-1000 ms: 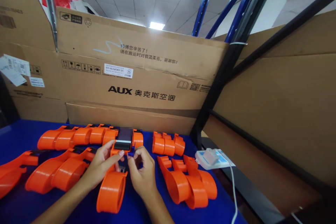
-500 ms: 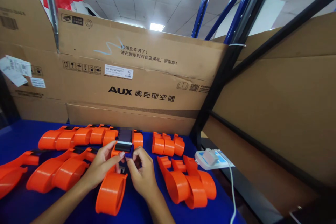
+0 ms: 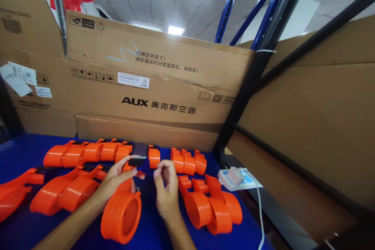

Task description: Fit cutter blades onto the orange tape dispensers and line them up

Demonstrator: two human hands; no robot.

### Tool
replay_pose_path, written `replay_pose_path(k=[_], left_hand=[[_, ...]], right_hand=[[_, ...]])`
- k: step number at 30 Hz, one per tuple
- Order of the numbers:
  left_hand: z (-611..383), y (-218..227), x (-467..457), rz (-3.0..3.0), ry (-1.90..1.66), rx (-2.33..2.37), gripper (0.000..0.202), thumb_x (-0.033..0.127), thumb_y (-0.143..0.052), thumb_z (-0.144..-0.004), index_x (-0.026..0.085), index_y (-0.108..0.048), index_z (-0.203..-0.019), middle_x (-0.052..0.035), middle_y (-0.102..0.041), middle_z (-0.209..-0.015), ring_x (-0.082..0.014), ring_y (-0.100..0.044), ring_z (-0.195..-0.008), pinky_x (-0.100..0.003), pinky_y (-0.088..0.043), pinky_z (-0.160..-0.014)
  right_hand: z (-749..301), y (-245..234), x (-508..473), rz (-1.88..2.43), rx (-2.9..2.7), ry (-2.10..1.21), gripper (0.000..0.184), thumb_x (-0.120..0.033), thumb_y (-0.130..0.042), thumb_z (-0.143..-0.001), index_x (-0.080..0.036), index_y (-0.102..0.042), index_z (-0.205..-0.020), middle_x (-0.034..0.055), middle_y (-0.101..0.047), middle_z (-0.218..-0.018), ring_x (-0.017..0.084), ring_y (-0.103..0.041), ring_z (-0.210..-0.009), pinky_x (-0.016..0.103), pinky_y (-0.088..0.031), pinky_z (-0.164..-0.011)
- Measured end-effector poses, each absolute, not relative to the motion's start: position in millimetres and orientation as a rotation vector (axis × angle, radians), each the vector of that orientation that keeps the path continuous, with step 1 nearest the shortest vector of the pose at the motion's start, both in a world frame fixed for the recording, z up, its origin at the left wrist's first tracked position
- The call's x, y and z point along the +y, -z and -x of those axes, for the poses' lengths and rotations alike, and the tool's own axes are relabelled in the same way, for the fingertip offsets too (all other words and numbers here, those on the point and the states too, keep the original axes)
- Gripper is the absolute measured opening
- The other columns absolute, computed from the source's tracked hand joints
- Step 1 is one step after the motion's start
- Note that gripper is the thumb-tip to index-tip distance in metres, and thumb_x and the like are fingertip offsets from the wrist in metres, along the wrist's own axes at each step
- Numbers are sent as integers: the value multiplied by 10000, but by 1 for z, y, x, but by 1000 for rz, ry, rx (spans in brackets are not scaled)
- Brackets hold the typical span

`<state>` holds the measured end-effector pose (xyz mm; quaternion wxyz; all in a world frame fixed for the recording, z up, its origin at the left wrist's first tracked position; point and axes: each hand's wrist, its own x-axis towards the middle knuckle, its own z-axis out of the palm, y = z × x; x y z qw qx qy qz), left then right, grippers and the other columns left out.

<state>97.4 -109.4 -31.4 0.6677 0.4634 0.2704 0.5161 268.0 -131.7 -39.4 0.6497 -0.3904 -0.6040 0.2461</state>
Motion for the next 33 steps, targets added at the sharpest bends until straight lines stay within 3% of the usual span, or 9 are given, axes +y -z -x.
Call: replay_pose_path(k=[3,7,10,12,16,21,24,27,33], left_hand=[[-99,25,-119,-997,-1053,565,745,335,-782,-795,265,-413,-1438,-111,-742,-1008,-209,-733,-572,-293,-564,-525],[-101,25,-126,-979,-909,532,849,357,-763,-821,309,-296,-1529,-144,-733,-1077,-277,-772,-685,-351,-595,-594],[-101,31,-126,-1073,-895,493,793,331,-799,-789,309,-417,-1483,-180,-644,-1313,-288,-776,-784,-389,-610,-670],[-99,34,-125,-1162,-920,459,763,278,-847,-736,289,-516,-1424,-169,-530,-1469,-336,-731,-1015,-446,-598,-827],[-96,34,-124,-1279,-992,407,701,255,-852,-732,242,-584,-1379,-137,-565,-1455,-370,-444,-1393,-514,-383,-1134],[-98,28,-127,-1204,-944,489,575,377,-729,-850,236,-573,-1385,-145,-554,-1461,-389,-588,-1246,-515,-542,-955],[-100,27,-129,-1154,-949,535,626,404,-762,-804,240,-581,-1381,-145,-606,-1400,-377,-688,-1072,-487,-593,-837],[-99,29,-127,-1142,-973,568,630,413,-781,-775,239,-612,-1357,-132,-684,-1291,-379,-694,-1054,-500,-579,-859],[-98,33,-119,-1222,-1049,591,462,331,-792,-773,227,-711,-1216,-113,-678,-1319,-368,-567,-1274,-470,-464,-1051]], right_hand=[[-269,34,-130,869,-1392,-767,330,-437,-483,-979,-265,-526,-1257,72,-637,-1048,228,-617,-912,331,-503,-767],[-270,29,-132,742,-1461,-992,407,-489,-477,-967,-262,-568,-1291,108,-635,-1249,305,-609,-1136,410,-503,-898],[-271,30,-133,703,-1427,-1056,428,-527,-538,-928,-254,-567,-1256,105,-663,-1137,286,-643,-997,376,-515,-810],[-270,31,-134,702,-1407,-1070,420,-529,-603,-894,-260,-556,-1213,70,-663,-1001,243,-634,-879,333,-504,-762],[-265,32,-134,675,-1384,-1105,376,-514,-682,-858,-270,-538,-1105,8,-600,-867,169,-570,-760,252,-468,-675],[-259,32,-135,688,-1363,-1135,319,-490,-672,-879,-278,-494,-1036,-32,-515,-827,97,-417,-566,180,-340,-451],[-257,32,-134,691,-1370,-1107,317,-490,-673,-880,-261,-484,-994,-34,-507,-807,101,-406,-597,185,-344,-484],[-256,32,-132,682,-1372,-1067,329,-492,-681,-873,-243,-477,-940,-33,-502,-783,115,-419,-651,203,-373,-554],[-252,35,-130,665,-1304,-1055,363,-478,-708,-858,-272,-430,-968,-47,-517,-787,116,-464,-649,206,-406,-579]])
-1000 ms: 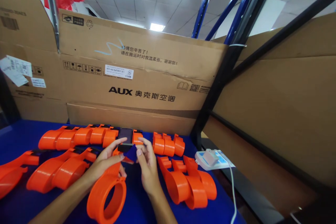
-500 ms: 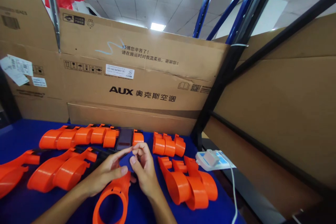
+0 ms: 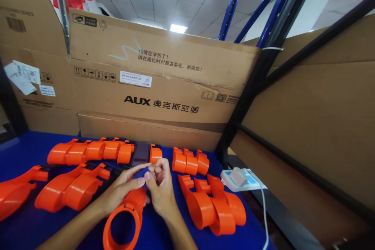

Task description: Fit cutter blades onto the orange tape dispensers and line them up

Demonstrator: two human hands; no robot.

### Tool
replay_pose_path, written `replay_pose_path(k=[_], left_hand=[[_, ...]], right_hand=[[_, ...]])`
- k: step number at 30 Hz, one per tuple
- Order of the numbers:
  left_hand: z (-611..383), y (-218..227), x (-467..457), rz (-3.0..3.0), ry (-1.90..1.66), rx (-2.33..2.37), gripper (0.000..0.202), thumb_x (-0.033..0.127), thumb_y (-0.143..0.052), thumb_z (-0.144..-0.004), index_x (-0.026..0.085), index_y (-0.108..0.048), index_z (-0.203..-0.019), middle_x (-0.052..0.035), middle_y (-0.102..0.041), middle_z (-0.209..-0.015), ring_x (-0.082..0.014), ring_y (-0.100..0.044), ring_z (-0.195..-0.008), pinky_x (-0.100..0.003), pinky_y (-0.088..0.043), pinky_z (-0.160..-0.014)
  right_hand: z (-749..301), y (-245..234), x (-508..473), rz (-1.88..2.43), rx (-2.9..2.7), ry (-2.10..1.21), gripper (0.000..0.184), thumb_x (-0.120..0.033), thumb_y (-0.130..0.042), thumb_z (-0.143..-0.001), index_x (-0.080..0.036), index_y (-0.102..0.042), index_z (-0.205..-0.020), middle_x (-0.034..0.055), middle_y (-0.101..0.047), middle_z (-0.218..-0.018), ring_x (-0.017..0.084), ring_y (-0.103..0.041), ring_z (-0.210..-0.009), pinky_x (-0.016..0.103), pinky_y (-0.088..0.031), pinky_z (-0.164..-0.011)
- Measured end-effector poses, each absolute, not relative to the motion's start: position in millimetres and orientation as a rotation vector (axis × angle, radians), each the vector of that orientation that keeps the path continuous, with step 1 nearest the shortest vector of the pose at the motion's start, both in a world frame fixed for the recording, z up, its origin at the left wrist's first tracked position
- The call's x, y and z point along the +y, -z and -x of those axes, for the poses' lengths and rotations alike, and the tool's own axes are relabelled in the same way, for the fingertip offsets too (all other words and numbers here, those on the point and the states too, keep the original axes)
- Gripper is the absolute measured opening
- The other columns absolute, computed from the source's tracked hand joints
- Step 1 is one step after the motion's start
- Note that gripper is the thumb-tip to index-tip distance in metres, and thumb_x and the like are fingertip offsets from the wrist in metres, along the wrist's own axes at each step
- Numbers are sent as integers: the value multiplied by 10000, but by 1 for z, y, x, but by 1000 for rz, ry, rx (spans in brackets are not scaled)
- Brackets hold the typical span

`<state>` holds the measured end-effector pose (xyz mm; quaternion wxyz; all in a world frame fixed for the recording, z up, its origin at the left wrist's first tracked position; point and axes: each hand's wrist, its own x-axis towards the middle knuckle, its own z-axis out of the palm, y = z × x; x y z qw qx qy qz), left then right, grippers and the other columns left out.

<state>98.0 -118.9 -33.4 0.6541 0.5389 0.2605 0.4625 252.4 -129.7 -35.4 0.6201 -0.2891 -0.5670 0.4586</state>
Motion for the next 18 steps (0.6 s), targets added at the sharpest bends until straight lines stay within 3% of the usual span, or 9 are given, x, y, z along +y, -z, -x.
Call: replay_pose_path(k=[2,5,8,10,13,18], left_hand=[[-100,34,-118,-1190,-1070,574,457,324,-798,-761,212,-716,-1197,-124,-691,-1291,-372,-610,-1215,-448,-522,-969],[-100,31,-117,-1046,-1102,543,505,372,-782,-763,160,-686,-1211,-163,-754,-1116,-349,-734,-937,-392,-591,-720],[-90,23,-111,-804,-1162,502,566,464,-707,-801,128,-641,-1251,-163,-784,-920,-278,-741,-684,-327,-563,-561],[-78,16,-105,-662,-1254,455,568,474,-678,-809,140,-629,-1266,-144,-789,-913,-227,-714,-596,-292,-542,-522],[-62,4,-98,-494,-1405,373,526,435,-650,-811,138,-635,-1244,-126,-795,-900,-183,-672,-511,-261,-509,-471],[-55,-1,-94,-362,-1433,353,486,398,-623,-825,106,-649,-1212,-136,-793,-877,-183,-670,-513,-272,-522,-485]], right_hand=[[-251,37,-129,692,-1294,-1063,394,-506,-695,-861,-292,-422,-1048,-40,-548,-807,123,-485,-621,211,-411,-540],[-253,39,-128,800,-1306,-953,375,-575,-561,-925,-275,-468,-1130,-10,-579,-823,138,-503,-607,232,-424,-518],[-256,40,-128,964,-1448,-776,336,-535,-440,-993,-225,-571,-983,2,-574,-760,151,-522,-656,249,-436,-592],[-256,40,-129,1058,-1648,-709,271,-457,-487,-991,-216,-601,-944,-2,-582,-746,145,-524,-648,243,-418,-600],[-253,39,-135,1091,-1978,-643,166,-350,-574,-949,-236,-624,-1058,-1,-635,-799,147,-562,-673,234,-415,-616],[-244,44,-140,1100,-2208,-607,263,-285,-647,-875,-246,-624,-1134,-29,-643,-725,141,-582,-632,212,-393,-579]])
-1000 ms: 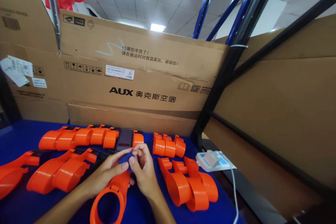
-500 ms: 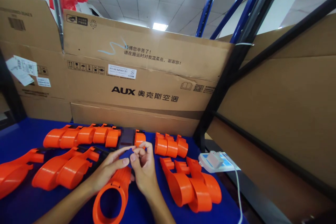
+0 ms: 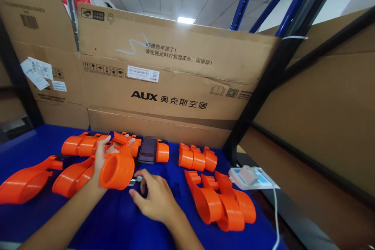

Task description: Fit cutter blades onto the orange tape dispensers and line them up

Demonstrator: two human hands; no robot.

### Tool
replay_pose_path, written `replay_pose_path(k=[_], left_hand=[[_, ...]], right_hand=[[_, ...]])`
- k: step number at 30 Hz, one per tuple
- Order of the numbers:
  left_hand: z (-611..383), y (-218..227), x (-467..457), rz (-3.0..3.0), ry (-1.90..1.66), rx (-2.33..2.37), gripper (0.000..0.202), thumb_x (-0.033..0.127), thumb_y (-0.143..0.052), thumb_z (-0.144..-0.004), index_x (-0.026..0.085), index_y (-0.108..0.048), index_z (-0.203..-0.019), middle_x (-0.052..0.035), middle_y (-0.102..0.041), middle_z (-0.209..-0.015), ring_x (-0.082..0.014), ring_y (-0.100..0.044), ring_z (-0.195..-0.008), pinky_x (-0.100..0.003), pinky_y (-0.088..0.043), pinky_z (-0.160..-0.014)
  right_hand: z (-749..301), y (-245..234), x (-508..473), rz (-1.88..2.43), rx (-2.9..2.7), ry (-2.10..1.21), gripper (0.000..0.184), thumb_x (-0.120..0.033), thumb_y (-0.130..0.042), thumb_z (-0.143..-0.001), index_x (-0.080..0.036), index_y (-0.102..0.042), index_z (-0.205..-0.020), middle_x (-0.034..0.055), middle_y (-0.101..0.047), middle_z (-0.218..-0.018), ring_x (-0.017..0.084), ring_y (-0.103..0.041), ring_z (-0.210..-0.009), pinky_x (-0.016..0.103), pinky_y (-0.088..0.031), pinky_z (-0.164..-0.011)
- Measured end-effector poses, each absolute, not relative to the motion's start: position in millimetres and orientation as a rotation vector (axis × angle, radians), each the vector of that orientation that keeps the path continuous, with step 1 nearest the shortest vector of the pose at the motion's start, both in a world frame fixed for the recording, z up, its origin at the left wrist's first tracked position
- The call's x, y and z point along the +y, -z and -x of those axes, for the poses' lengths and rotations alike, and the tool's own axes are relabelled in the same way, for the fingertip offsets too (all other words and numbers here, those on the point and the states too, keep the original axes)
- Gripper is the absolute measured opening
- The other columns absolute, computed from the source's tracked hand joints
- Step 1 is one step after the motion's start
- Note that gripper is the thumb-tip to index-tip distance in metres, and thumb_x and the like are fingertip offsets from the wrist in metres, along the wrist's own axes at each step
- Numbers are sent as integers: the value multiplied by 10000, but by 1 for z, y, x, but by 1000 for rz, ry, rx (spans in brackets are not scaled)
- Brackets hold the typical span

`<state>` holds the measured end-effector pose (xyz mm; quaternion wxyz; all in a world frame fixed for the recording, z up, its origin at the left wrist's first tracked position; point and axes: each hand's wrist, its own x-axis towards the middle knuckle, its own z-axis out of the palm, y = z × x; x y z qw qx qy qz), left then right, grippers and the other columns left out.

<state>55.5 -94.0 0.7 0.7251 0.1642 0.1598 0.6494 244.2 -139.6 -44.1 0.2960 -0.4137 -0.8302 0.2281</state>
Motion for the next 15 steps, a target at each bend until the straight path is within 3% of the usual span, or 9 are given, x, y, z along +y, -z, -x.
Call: replay_pose_path(k=[4,7,12,15], left_hand=[[-61,7,-92,-438,-1419,374,513,426,-652,-819,137,-633,-1242,-153,-776,-1018,-183,-668,-544,-315,-551,-543],[-66,11,-91,-486,-1450,379,542,424,-675,-810,147,-618,-1272,-124,-773,-982,-183,-674,-581,-352,-576,-648],[-72,11,-96,-555,-1426,311,608,397,-670,-794,138,-582,-1337,-110,-763,-1004,-274,-727,-852,-400,-563,-814],[-75,12,-102,-638,-1346,288,637,439,-648,-807,151,-567,-1369,-133,-756,-1081,-311,-716,-965,-430,-550,-868]], right_hand=[[-240,49,-137,1091,-2161,-682,278,-203,-591,-873,-207,-624,-1149,-42,-629,-667,118,-557,-557,196,-367,-531],[-236,49,-137,1044,-2069,-739,183,-174,-586,-850,-197,-671,-1010,-41,-618,-646,112,-524,-530,194,-362,-505],[-236,45,-137,929,-1795,-890,69,-251,-654,-839,-209,-694,-877,-10,-683,-749,158,-586,-645,243,-464,-595],[-245,46,-131,967,-1588,-883,169,-353,-694,-835,-196,-687,-897,-10,-634,-676,151,-550,-605,248,-450,-567]])
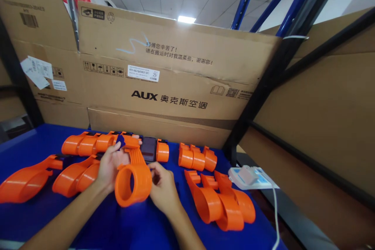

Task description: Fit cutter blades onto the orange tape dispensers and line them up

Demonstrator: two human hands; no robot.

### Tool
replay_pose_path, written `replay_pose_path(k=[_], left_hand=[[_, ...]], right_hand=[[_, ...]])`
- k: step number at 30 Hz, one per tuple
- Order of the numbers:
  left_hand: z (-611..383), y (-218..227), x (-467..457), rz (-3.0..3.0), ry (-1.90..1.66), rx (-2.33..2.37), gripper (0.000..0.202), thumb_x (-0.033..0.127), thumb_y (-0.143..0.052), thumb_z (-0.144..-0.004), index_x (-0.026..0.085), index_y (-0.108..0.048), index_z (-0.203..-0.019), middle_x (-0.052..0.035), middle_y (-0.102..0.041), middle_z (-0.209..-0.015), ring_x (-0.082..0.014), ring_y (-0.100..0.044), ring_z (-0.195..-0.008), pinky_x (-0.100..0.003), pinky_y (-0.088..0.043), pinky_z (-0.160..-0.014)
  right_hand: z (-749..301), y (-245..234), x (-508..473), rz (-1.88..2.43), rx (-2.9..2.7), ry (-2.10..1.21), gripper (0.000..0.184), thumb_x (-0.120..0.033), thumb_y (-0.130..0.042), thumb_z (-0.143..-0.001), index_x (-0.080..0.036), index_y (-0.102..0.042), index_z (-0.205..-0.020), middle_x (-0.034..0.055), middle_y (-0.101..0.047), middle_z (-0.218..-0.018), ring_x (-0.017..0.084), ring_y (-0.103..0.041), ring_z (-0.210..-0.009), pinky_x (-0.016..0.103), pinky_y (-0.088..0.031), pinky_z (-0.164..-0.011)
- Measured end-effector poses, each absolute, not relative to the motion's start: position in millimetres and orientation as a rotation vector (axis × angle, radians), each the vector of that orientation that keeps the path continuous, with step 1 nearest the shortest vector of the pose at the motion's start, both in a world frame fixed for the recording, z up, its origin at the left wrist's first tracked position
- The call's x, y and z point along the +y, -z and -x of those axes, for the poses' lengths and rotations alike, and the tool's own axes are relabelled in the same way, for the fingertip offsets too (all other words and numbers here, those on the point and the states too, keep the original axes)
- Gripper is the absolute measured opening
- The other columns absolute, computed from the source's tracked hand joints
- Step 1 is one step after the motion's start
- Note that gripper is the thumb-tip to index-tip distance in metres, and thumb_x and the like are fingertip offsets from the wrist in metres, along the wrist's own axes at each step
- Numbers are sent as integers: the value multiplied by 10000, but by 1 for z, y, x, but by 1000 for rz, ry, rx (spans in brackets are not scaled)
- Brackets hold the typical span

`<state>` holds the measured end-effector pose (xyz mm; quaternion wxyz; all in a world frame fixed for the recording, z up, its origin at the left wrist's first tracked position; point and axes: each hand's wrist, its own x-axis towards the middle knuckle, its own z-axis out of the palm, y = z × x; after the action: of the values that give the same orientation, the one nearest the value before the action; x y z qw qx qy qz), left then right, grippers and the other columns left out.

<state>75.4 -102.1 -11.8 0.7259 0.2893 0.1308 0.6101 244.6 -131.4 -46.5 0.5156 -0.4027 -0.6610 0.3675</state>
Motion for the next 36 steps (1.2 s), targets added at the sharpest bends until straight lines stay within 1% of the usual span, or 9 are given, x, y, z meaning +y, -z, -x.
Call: replay_pose_path(k=[2,5,8,11,15,19,27,33,36], left_hand=[[-77,14,-106,-699,-1269,274,641,449,-649,-812,175,-560,-1384,-140,-747,-1131,-326,-701,-1028,-450,-539,-900],[-80,19,-111,-787,-1208,258,644,372,-695,-793,201,-551,-1397,-131,-730,-1200,-341,-670,-1112,-475,-507,-969],[-82,23,-110,-838,-1260,279,630,291,-717,-789,203,-559,-1392,-124,-715,-1244,-340,-637,-1175,-481,-457,-1041],[-83,24,-109,-840,-1316,298,576,291,-710,-814,204,-584,-1370,-127,-702,-1270,-339,-618,-1206,-485,-436,-1065],[-84,23,-110,-883,-1280,350,483,276,-732,-809,207,-652,-1281,-127,-703,-1255,-335,-621,-1195,-461,-464,-1031],[-88,23,-115,-987,-1115,437,431,237,-762,-784,234,-683,-1207,-102,-691,-1252,-321,-618,-1187,-419,-485,-980],[-94,25,-117,-1053,-1186,484,413,273,-796,-758,237,-699,-1157,-75,-718,-1133,-273,-637,-1100,-356,-475,-941],[-92,27,-112,-921,-1310,472,347,312,-779,-781,222,-704,-1107,-87,-723,-1155,-270,-667,-1070,-366,-496,-934],[-92,27,-110,-879,-1335,467,355,303,-772,-789,218,-696,-1124,-88,-728,-1150,-272,-666,-1089,-378,-484,-969]], right_hand=[[-252,49,-126,1018,-1448,-810,247,-423,-696,-844,-183,-683,-901,-30,-559,-600,126,-485,-538,233,-402,-513],[-261,51,-120,1042,-1338,-744,307,-472,-725,-827,-179,-674,-903,-45,-507,-588,115,-462,-523,232,-389,-505],[-263,51,-118,1048,-1311,-742,322,-479,-753,-809,-179,-670,-891,-27,-552,-629,122,-502,-551,242,-420,-528],[-264,47,-118,1050,-1260,-704,318,-472,-766,-805,-183,-676,-906,-16,-593,-659,131,-539,-586,249,-448,-562],[-268,38,-119,1011,-1139,-627,337,-467,-786,-788,-195,-676,-954,15,-664,-754,167,-616,-702,286,-507,-677],[-270,35,-120,959,-1116,-613,340,-459,-788,-788,-202,-669,-975,36,-685,-805,190,-633,-758,321,-527,-741],[-268,32,-126,963,-1256,-778,278,-490,-693,-867,-214,-715,-890,38,-712,-858,219,-646,-843,338,-533,-813],[-264,31,-131,882,-1249,-965,334,-469,-726,-850,-254,-757,-1103,60,-738,-1187,292,-638,-1162,449,-460,-1050],[-263,30,-132,827,-1256,-1115,374,-464,-709,-864,-245,-747,-1165,83,-747,-1177,317,-615,-1221,526,-429,-1082]])
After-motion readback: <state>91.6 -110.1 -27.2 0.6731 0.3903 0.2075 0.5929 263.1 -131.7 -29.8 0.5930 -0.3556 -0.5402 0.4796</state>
